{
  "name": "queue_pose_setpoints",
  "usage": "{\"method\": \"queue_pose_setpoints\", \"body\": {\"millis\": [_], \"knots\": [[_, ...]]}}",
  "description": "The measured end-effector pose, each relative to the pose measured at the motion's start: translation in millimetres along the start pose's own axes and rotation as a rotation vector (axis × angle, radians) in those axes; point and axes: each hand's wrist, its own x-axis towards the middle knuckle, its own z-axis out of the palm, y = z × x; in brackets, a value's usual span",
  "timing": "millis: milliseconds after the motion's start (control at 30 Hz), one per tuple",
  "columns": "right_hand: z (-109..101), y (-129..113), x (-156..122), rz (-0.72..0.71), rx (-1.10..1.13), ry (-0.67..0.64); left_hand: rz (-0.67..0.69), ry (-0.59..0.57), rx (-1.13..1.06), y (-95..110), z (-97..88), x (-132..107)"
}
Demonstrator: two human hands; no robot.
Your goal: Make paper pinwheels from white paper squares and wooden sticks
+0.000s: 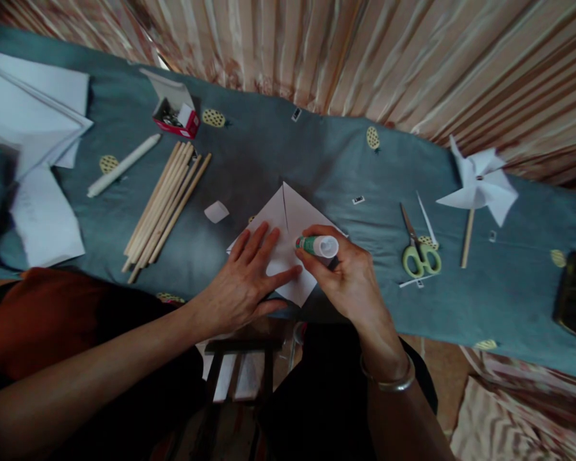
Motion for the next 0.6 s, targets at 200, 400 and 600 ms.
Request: {"method": "queue_pose_setpoints", "body": {"millis": [200, 400, 600], "knots": [[3, 0, 2, 0.004, 0.022, 0.017, -0.002, 0.001, -0.002, 0, -0.3, 0], [6, 2, 6, 0.025, 0.054, 0.012, -0.006, 0.003, -0.003, 0, 0.4, 0], [9, 2, 11, 0.046, 0.119, 0.022, -0.005, 0.010, -0.003, 0, 1.0, 0]]}}
